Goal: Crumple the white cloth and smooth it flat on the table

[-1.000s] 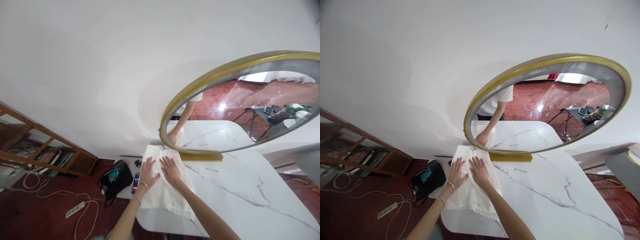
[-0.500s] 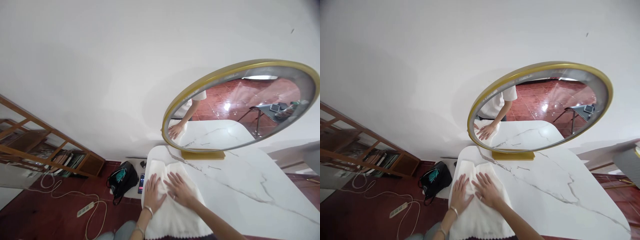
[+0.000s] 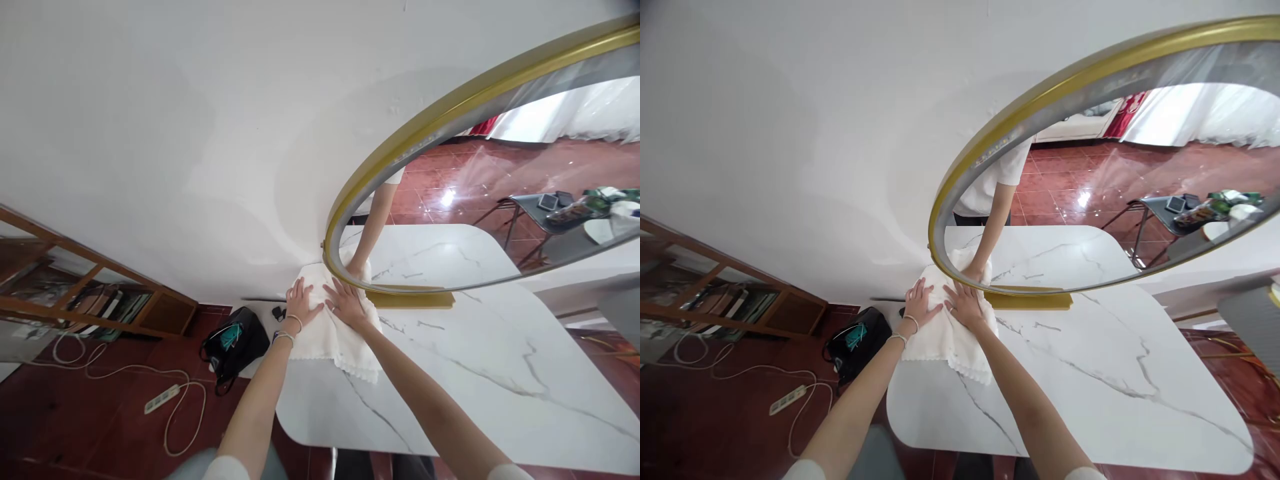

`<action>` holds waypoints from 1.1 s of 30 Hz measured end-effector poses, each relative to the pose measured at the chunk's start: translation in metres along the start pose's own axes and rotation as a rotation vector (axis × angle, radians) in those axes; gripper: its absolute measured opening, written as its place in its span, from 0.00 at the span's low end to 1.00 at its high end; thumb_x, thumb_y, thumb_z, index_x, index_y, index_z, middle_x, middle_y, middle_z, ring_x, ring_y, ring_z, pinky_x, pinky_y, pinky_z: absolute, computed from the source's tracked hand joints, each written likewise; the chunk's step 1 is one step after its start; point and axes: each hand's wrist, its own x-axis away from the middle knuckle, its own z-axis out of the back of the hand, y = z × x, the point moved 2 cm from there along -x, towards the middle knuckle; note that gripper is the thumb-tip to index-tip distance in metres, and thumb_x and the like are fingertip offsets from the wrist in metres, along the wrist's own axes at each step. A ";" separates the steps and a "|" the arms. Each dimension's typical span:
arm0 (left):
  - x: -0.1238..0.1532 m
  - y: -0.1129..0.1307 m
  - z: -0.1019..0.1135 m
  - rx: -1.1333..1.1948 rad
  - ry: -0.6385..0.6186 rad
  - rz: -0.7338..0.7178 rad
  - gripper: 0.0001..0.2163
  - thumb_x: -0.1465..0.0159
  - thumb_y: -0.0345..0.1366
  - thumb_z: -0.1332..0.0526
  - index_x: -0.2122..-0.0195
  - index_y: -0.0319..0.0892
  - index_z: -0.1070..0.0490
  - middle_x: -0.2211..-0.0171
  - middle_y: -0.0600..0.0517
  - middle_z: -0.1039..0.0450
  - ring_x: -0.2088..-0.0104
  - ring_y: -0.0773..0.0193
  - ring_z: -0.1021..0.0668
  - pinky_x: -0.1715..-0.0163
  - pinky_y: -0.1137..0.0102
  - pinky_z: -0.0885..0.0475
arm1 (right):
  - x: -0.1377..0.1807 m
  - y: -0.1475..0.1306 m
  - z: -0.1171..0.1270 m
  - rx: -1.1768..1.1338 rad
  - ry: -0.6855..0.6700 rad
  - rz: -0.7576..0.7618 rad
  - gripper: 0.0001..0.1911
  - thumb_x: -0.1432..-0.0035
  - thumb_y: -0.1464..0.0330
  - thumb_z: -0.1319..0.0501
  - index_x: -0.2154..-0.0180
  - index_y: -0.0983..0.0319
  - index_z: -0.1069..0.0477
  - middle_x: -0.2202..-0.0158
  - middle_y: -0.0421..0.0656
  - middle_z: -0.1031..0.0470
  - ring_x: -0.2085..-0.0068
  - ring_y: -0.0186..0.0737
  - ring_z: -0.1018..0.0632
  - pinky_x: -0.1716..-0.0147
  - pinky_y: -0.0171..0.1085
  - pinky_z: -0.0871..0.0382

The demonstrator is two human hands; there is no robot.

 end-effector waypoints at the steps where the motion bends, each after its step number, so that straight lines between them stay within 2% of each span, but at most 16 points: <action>1: -0.001 0.000 -0.001 0.003 0.000 -0.003 0.27 0.41 0.52 0.42 0.45 0.41 0.37 0.35 0.39 0.48 0.35 0.50 0.45 0.41 0.54 0.45 | -0.001 0.000 0.000 -0.001 -0.001 -0.010 0.25 0.36 0.58 0.49 0.39 0.52 0.41 0.35 0.45 0.45 0.35 0.51 0.45 0.41 0.53 0.47; 5: 0.004 0.003 -0.001 0.013 0.034 0.000 0.27 0.40 0.51 0.42 0.43 0.40 0.38 0.35 0.39 0.49 0.35 0.51 0.45 0.39 0.53 0.48 | 0.002 -0.005 0.001 -0.005 0.006 -0.047 0.24 0.36 0.59 0.50 0.39 0.53 0.41 0.36 0.46 0.43 0.35 0.51 0.45 0.40 0.53 0.47; 9: 0.032 0.010 0.004 0.042 0.077 0.008 0.24 0.38 0.46 0.43 0.44 0.40 0.37 0.35 0.39 0.47 0.34 0.52 0.46 0.38 0.54 0.49 | 0.023 -0.024 0.003 -0.004 0.059 -0.061 0.24 0.35 0.61 0.50 0.39 0.55 0.40 0.35 0.48 0.45 0.34 0.51 0.47 0.39 0.55 0.50; 13: 0.094 0.012 0.008 0.052 0.105 0.024 0.22 0.38 0.45 0.43 0.44 0.42 0.37 0.36 0.42 0.45 0.35 0.52 0.43 0.39 0.54 0.45 | 0.069 -0.052 0.005 -0.033 0.056 0.015 0.25 0.36 0.61 0.48 0.38 0.54 0.42 0.34 0.47 0.46 0.33 0.50 0.49 0.38 0.56 0.51; 18: 0.189 0.019 0.006 0.012 0.149 0.095 0.24 0.37 0.44 0.45 0.40 0.44 0.40 0.34 0.44 0.48 0.35 0.53 0.44 0.41 0.55 0.41 | 0.130 -0.081 0.016 -0.127 -0.053 0.211 0.28 0.37 0.57 0.48 0.36 0.51 0.47 0.33 0.45 0.50 0.33 0.51 0.50 0.38 0.56 0.49; 20: 0.216 0.028 0.003 -0.002 0.174 0.119 0.25 0.37 0.44 0.45 0.40 0.45 0.41 0.34 0.44 0.50 0.35 0.52 0.45 0.41 0.53 0.40 | 0.146 -0.086 0.024 -0.153 -0.117 0.273 0.29 0.37 0.55 0.48 0.36 0.50 0.48 0.33 0.44 0.51 0.33 0.51 0.51 0.38 0.56 0.49; 22: 0.232 0.040 -0.001 -0.010 0.209 0.133 0.25 0.38 0.43 0.45 0.39 0.45 0.42 0.33 0.44 0.53 0.34 0.50 0.45 0.42 0.52 0.40 | 0.158 -0.084 0.032 -0.167 -0.164 0.315 0.30 0.37 0.54 0.49 0.36 0.51 0.50 0.33 0.43 0.51 0.33 0.50 0.51 0.38 0.56 0.49; 24: 0.236 0.054 -0.007 -0.001 0.246 0.140 0.27 0.38 0.42 0.45 0.38 0.45 0.45 0.33 0.44 0.54 0.34 0.50 0.46 0.42 0.50 0.41 | 0.167 -0.077 0.039 -0.170 -0.175 0.332 0.30 0.37 0.54 0.48 0.35 0.51 0.50 0.33 0.43 0.51 0.33 0.49 0.51 0.38 0.55 0.48; 27: 0.226 0.080 -0.016 0.033 0.249 0.093 0.28 0.38 0.41 0.45 0.37 0.46 0.47 0.33 0.43 0.55 0.34 0.50 0.46 0.41 0.49 0.42 | 0.184 -0.054 0.050 -0.138 -0.134 0.288 0.30 0.37 0.56 0.48 0.36 0.50 0.50 0.33 0.43 0.51 0.33 0.48 0.49 0.38 0.55 0.47; 33: 0.183 0.156 -0.031 0.130 0.189 -0.135 0.29 0.41 0.44 0.41 0.38 0.46 0.42 0.34 0.44 0.50 0.34 0.49 0.46 0.40 0.50 0.43 | 0.237 0.015 0.070 0.002 -0.026 0.035 0.31 0.37 0.57 0.47 0.35 0.48 0.52 0.33 0.42 0.50 0.34 0.51 0.46 0.40 0.56 0.42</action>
